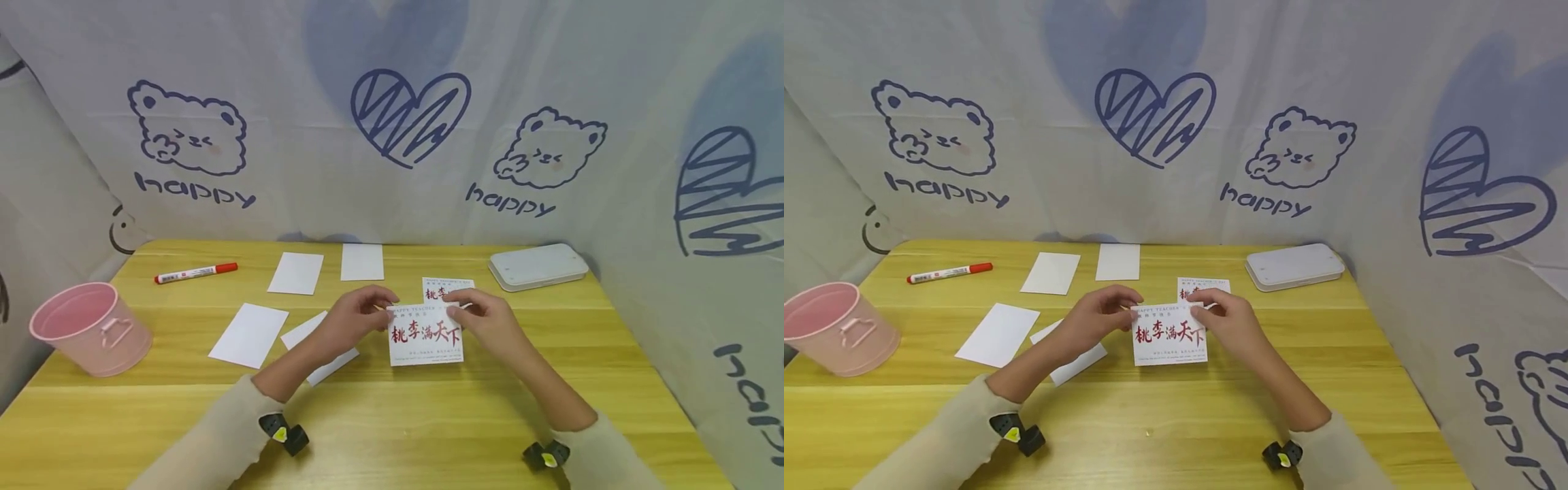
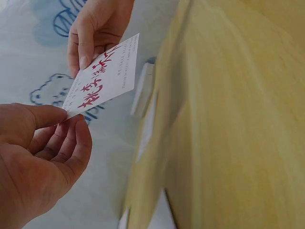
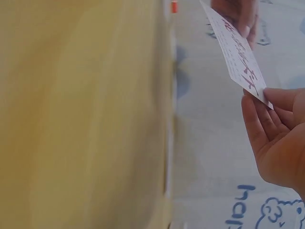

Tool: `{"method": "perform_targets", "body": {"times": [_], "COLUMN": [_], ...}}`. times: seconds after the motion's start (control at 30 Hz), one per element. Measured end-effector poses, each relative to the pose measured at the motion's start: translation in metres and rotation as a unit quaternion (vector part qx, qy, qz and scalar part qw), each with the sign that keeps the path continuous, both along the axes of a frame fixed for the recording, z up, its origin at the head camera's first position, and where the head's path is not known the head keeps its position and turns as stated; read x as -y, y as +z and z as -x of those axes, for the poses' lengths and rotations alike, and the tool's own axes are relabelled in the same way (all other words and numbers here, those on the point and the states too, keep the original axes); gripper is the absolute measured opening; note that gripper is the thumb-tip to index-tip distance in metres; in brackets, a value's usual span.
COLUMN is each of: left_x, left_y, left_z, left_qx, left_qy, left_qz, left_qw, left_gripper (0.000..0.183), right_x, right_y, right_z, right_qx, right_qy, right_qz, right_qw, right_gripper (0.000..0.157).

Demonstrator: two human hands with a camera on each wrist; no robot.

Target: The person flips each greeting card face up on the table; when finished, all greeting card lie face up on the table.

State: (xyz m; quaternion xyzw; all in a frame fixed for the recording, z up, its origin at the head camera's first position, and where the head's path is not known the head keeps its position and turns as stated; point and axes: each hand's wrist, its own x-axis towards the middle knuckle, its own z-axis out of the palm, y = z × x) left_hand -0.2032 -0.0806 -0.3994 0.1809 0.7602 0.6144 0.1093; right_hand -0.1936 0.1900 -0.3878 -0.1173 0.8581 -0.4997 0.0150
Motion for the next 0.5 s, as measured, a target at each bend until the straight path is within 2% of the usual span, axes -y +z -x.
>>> {"method": "perform_targets", "body": {"times": [0.17, 0.27, 0.4, 0.5], "left_x": [-0.015, -0.026, -0.042, -0.054], "left_y": [-0.009, -0.015, -0.026, -0.033], "left_z": [0.016, 0.027, 0.042, 0.051], "left_qx": [0.041, 0.053, 0.032, -0.001], "left_qy": [-0.041, -0.067, -0.090, -0.096], "left_qz": [0.022, 0.043, 0.101, 0.160], "left_qw": [0.9981, 0.9954, 0.9903, 0.9823], "left_gripper": [0.018, 0.016, 0.014, 0.013], "right_x": [-0.017, -0.027, -0.041, -0.051], "right_y": [-0.016, -0.026, -0.036, -0.043], "right_z": [0.003, 0.007, 0.014, 0.021], "right_qx": [0.025, 0.031, 0.026, 0.029], "right_qy": [-0.018, -0.020, -0.021, -0.024], "right_qz": [-0.028, -0.049, -0.102, -0.144], "right_qw": [0.999, 0.998, 0.994, 0.989], "right_gripper": [0.020, 0.015, 0.013, 0.014]}}
